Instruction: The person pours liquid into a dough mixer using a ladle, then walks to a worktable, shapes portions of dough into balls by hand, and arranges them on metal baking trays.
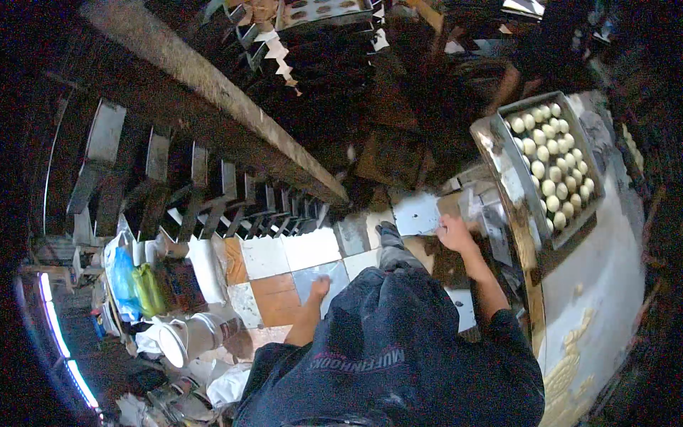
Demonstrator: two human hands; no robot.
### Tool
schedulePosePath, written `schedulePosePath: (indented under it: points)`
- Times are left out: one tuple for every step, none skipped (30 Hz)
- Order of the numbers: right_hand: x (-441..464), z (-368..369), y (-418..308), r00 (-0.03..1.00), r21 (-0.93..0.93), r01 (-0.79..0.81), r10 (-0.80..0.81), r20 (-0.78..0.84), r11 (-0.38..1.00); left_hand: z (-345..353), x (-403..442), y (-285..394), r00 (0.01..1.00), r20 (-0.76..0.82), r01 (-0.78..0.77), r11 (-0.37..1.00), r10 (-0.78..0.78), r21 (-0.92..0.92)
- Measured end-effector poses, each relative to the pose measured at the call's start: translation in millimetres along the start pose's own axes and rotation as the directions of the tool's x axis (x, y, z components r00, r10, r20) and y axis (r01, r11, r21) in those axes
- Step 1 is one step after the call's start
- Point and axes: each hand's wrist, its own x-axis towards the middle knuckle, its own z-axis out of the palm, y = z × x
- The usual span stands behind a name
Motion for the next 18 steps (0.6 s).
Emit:
schedulePosePath:
  points:
    - [7.2, 13.7, 20.9, 0.997, -0.066, -0.014, 0.019, 0.074, 0.998, 2.6, -15.9, -25.2, 0.989, 0.132, 0.089, 0.988, -0.072, -0.126]
    - [9.8, 29.3, 42.1, 0.988, -0.132, -0.026, 0.046, 0.148, 0.991, 14.0, -11.9, -44.5, 0.961, 0.261, 0.002, 0.942, -0.095, 0.337]
    - [17.6, 52.0, 81.9, 0.961, -0.02, -0.046, 0.05, 0.271, 0.999, 9.6, -26.0, -57.2, 0.928, 0.361, -0.223, 0.909, 0.088, 0.352]
    - [25.6, 73.6, 120.0, 0.919, 0.083, -0.093, 0.054, 0.39, 0.992, 2.7, -34.5, -63.1, 0.849, 0.459, -0.44, 0.831, 0.261, 0.341]
    - [24.9, 85.6, 132.8, 0.872, 0.051, -0.16, 0.116, 0.476, 0.986, 2.2, -40.6, -69.3, 0.855, 0.452, -0.431, 0.832, 0.253, 0.349]
    - [21.7, 91.7, 136.1, 0.822, 0.0, -0.22, 0.185, 0.538, 0.975, 2.2, -46.1, -75.3, 0.941, 0.336, -0.012, 0.986, -0.045, 0.165]
    - [18.1, 96.6, 139.4, 0.786, -0.04, -0.255, 0.231, 0.574, 0.966, -0.3, -47.9, -78.5, 0.885, 0.287, 0.402, 0.912, -0.366, -0.076]
    - [18.8, 97.9, 143.3, 0.755, -0.072, -0.272, 0.26, 0.602, 0.959, -21.4, -46.5, -83.6, 0.94, 0.209, 0.321, 0.911, -0.271, -0.261]
    - [21.8, 99.0, 148.6, 0.736, -0.097, -0.285, 0.282, 0.615, 0.954, -49.5, -44.3, -93.7, 0.977, 0.107, 0.212, 0.876, -0.184, -0.434]
    - [29.0, 98.8, 153.2, 0.725, -0.113, -0.292, 0.297, 0.622, 0.95, -55.4, -20.3, -105.7, 0.916, -0.401, -0.197, 0.901, 0.029, -0.386]
    - [36.6, 99.1, 160.4, 0.721, -0.129, -0.289, 0.305, 0.622, 0.949, -99.3, -11.5, -62.3, 0.835, -0.535, -0.22, 0.814, -0.127, -0.537]
    - [48.0, 100.1, 168.7, 0.725, -0.14, -0.287, 0.31, 0.615, 0.948, -163.5, -21.0, -20.8, 0.776, -0.614, -0.044, 0.96, -0.142, -0.278]
    - [63.0, 101.0, 176.7, 0.733, -0.15, -0.273, 0.306, 0.607, 0.95, -207.7, -19.5, 22.7, 0.471, -0.864, -0.311, 0.882, -0.181, -0.354]
    - [80.1, 102.6, 184.8, 0.749, -0.156, -0.254, 0.296, 0.593, 0.954, -271.8, -43.8, 81.2, 0.219, -0.975, -0.21, 0.973, -0.044, -0.091]
    - [99.0, 104.0, 193.4, 0.771, -0.155, -0.227, 0.275, 0.574, 0.962, -326.8, -56.3, 118.3, 0.005, -0.995, -0.236, 0.967, -0.101, -0.1]
    - [120.4, 107.3, 202.9, 0.799, -0.15, -0.195, 0.245, 0.55, 0.969, -388.6, -96.4, 169.2, -0.328, -0.898, -0.173, 0.916, 0.292, 0.362]
    - [145.2, 110.4, 212.7, 0.83, -0.135, -0.157, 0.205, 0.519, 0.978, -430.1, -136.4, 210.4, -0.442, -0.844, -0.282, 0.846, 0.304, 0.452]
    - [168.4, 113.1, 224.7, 0.871, -0.109, -0.137, 0.173, 0.461, 0.984, -466.8, -165.4, 225.1, -0.582, -0.732, -0.16, 0.833, 0.355, 0.53]
